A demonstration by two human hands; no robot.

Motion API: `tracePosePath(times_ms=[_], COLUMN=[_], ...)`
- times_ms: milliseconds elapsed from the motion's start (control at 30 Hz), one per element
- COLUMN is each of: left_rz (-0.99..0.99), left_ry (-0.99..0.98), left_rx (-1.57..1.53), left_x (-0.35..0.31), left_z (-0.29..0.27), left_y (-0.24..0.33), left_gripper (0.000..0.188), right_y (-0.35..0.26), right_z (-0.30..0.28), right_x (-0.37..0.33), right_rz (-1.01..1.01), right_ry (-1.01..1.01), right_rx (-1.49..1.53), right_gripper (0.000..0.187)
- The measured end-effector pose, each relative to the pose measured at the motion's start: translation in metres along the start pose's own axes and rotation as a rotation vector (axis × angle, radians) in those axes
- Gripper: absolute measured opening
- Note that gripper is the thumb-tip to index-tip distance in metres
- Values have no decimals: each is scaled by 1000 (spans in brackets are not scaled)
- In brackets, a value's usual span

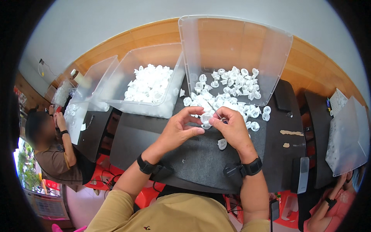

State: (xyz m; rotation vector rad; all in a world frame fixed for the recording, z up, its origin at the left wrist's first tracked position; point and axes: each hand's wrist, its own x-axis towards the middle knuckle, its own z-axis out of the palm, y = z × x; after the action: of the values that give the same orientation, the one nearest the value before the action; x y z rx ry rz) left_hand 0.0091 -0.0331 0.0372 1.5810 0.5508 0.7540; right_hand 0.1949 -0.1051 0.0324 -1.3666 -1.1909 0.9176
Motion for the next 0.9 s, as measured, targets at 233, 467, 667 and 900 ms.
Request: tracePosePath(times_ms=[233, 467, 667, 900], left_rz=[-57, -109, -94, -83], left_ry=[-61, -127, -4, -5], left_rx=[-207, -264, -221, -209], left_x=[15, 20, 21, 19], left_z=[-6, -13, -13, -17], left_y=[-26, -28, -31, -37], left_gripper=[29, 24, 22, 24], right_y=[2, -5, 2, 6], right_z=[-1, 2, 3, 7], right_x=[1, 2, 3, 4], right_rz=[174, -12, 120, 143], right_ry=[-77, -41, -105, -108], right_rx=[168, -27, 53, 157], right_gripper=[13, 15, 13, 12])
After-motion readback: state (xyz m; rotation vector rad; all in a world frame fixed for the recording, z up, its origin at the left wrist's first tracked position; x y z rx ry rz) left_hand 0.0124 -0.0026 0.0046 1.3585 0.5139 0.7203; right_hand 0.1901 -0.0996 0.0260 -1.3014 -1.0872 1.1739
